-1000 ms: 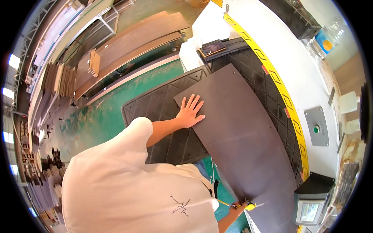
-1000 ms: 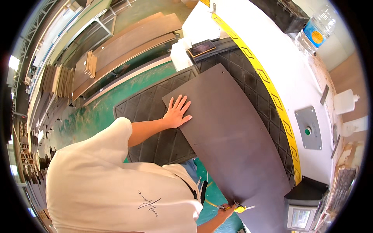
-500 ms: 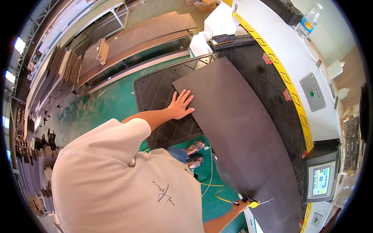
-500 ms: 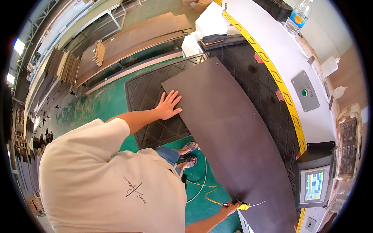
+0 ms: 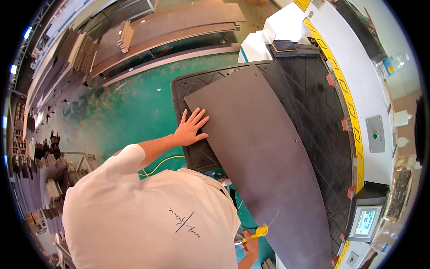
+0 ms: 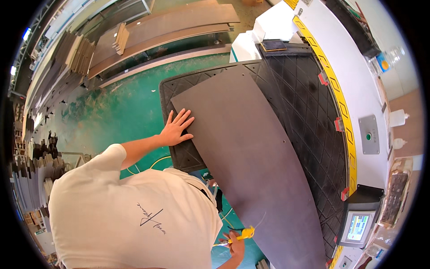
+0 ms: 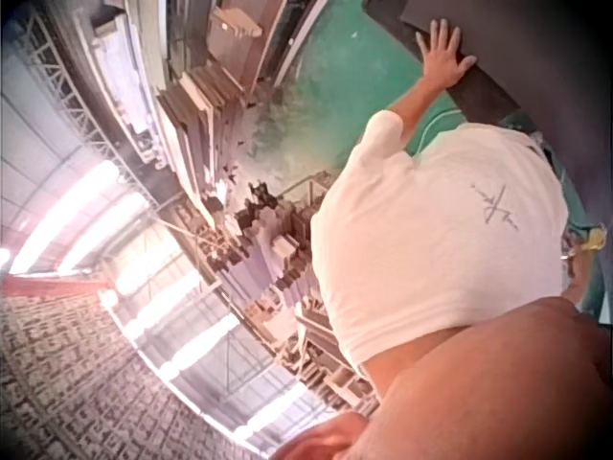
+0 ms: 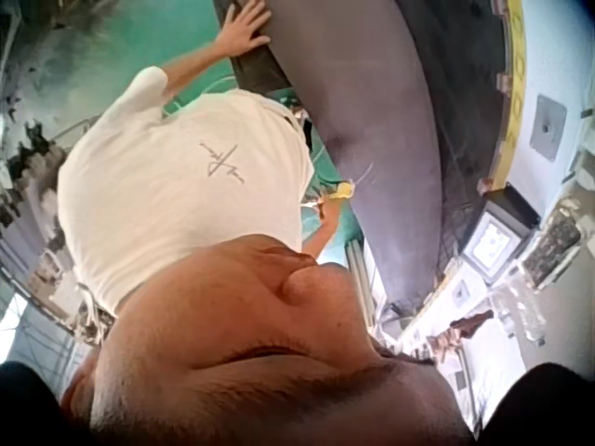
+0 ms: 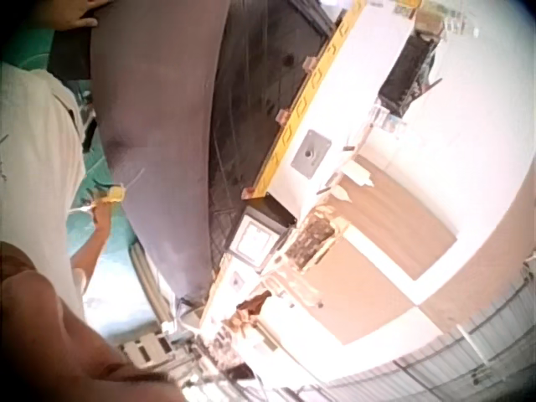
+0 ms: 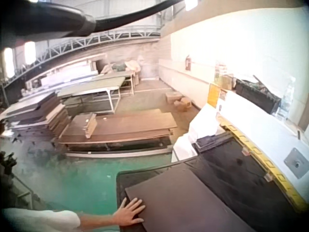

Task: The person uses a yellow air blower to clean dust and debris from the surface of large, dark wood panels. They move the panels between a workbench and a stack on the floor, blowing air along the edges and surfaces to remove particles.

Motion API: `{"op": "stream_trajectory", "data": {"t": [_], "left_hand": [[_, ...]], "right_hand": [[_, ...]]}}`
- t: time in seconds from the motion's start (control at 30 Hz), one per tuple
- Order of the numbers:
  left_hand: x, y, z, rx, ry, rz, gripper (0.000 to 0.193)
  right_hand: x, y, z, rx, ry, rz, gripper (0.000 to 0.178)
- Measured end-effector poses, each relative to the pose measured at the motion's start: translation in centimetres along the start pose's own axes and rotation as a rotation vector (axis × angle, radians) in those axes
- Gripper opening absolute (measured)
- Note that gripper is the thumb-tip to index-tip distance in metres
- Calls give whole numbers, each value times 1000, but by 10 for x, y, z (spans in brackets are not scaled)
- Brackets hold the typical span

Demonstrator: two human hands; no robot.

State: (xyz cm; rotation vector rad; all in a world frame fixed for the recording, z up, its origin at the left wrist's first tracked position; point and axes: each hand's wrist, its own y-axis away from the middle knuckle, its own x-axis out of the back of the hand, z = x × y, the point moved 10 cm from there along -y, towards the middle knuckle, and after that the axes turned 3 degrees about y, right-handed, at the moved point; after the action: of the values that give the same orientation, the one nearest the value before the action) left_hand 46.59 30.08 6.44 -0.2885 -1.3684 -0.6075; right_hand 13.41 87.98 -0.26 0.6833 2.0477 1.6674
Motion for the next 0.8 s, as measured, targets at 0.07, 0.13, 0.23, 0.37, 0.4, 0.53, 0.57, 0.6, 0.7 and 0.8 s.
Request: {"op": "stream_trajectory", "data": {"t": [0.07,0.13,0.23,0.37,0.4,0.53,0.57,0.6,0.7,0.8], "left_hand": [[9,-13,-5,-21,67,65,80],[7,-40,-12,-13,136,101,76],[12,-101,-19,-78,243,201,71],[16,-195,-9,-176,241,331,73],[11,-219,-4,-176,239,333,74],[13,-303,10,-164,235,350,79],[12,-319,7,-142,236,326,83],[13,-332,8,-157,240,325,83],[11,-360,16,-114,205,251,90],[5,-370,40,-172,213,229,90]], "right_hand": [[-85,39,-100,463,63,-289,60],[-116,57,-158,693,-367,-447,63],[-218,70,-236,618,-783,-494,59],[-340,49,-302,440,-528,-506,60],[-361,45,-317,421,-414,-401,59],[-402,23,-392,490,18,-123,46],[-420,26,-410,500,14,-122,46],[-435,38,-427,541,58,-94,45],[-453,59,-449,649,131,-47,44],[-432,71,-446,681,146,5,39]]}}
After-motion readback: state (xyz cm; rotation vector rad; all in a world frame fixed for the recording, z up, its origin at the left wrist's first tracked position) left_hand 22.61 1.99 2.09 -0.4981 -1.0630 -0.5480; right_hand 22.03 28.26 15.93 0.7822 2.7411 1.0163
